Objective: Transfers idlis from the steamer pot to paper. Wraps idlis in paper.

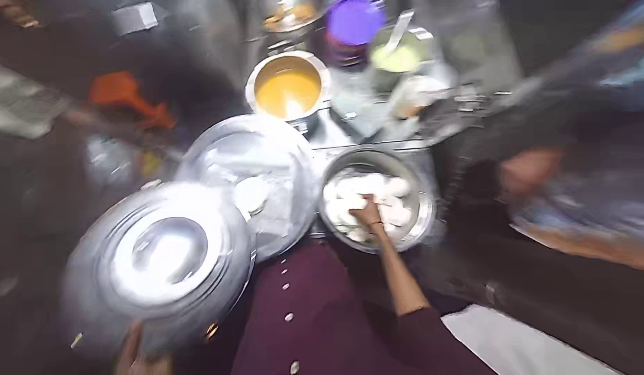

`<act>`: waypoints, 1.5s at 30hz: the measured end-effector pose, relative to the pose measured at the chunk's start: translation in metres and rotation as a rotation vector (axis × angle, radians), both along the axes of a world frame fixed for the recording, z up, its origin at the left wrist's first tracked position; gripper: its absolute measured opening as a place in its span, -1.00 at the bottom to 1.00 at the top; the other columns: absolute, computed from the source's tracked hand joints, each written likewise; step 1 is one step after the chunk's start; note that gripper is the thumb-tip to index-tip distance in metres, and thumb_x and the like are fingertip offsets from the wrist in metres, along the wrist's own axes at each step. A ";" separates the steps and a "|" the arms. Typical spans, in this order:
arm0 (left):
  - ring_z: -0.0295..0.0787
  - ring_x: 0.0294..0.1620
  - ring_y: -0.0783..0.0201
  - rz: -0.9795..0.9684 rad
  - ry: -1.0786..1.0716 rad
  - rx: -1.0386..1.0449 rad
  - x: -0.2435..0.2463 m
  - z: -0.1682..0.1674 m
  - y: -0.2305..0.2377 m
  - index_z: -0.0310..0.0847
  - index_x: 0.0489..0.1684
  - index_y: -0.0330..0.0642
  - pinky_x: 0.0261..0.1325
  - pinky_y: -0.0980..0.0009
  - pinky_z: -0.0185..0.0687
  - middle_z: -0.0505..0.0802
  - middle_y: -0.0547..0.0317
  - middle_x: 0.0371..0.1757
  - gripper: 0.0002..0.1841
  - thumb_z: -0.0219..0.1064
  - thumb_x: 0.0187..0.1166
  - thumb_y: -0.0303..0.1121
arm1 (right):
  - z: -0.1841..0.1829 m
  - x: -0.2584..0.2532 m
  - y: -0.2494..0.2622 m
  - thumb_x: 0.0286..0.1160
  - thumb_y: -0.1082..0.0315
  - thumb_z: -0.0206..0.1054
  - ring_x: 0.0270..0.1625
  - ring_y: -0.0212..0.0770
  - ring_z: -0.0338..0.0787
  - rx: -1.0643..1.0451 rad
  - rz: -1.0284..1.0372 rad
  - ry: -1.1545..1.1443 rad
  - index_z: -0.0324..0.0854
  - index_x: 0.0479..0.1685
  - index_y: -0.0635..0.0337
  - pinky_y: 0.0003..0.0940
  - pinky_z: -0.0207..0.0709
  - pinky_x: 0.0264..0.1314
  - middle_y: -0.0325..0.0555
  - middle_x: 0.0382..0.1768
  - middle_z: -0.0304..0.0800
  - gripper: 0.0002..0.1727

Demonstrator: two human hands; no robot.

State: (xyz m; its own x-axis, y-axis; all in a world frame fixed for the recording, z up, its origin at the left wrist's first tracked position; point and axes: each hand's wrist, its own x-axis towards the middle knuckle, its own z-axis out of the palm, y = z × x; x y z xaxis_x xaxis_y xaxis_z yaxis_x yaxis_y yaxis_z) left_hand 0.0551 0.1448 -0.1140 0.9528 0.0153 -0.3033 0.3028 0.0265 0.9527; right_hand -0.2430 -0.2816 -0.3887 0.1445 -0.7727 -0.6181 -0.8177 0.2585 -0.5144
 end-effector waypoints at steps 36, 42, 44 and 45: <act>0.83 0.12 0.43 0.190 -0.043 0.026 0.000 -0.026 0.074 0.54 0.24 -0.23 0.31 0.35 0.74 0.87 0.29 0.03 -0.74 -0.01 0.84 -0.38 | 0.008 0.028 -0.035 0.72 0.32 0.20 0.57 0.40 0.52 -0.354 0.268 0.082 0.47 0.61 0.24 0.42 0.32 0.58 0.32 0.51 0.58 -0.50; 0.84 0.10 0.44 0.148 -0.077 0.076 -0.001 -0.012 0.057 0.58 0.21 -0.19 0.28 0.36 0.76 0.89 0.32 0.00 -0.75 0.00 0.84 -0.39 | -0.047 0.010 -0.128 0.06 0.22 0.75 0.58 0.56 0.39 -0.115 0.722 0.278 0.51 0.64 0.00 0.64 0.26 0.48 0.42 0.53 0.48 -0.08; 0.84 0.10 0.43 0.167 -0.059 0.090 -0.005 -0.009 0.050 0.56 0.22 -0.18 0.28 0.35 0.77 0.88 0.32 0.01 -0.75 -0.02 0.84 -0.38 | -0.044 0.014 -0.137 -0.13 0.10 0.84 0.58 0.55 0.36 -0.112 0.777 0.372 0.66 0.43 0.08 0.61 0.27 0.47 0.45 0.48 0.48 -0.11; 0.84 0.10 0.42 0.177 -0.056 0.092 -0.006 -0.009 0.048 0.55 0.22 -0.19 0.27 0.34 0.77 0.88 0.31 0.01 -0.75 -0.02 0.84 -0.39 | -0.048 0.013 -0.139 -0.16 0.06 0.85 0.59 0.53 0.36 -0.117 0.825 0.400 0.68 0.37 0.13 0.59 0.30 0.45 0.45 0.47 0.48 -0.12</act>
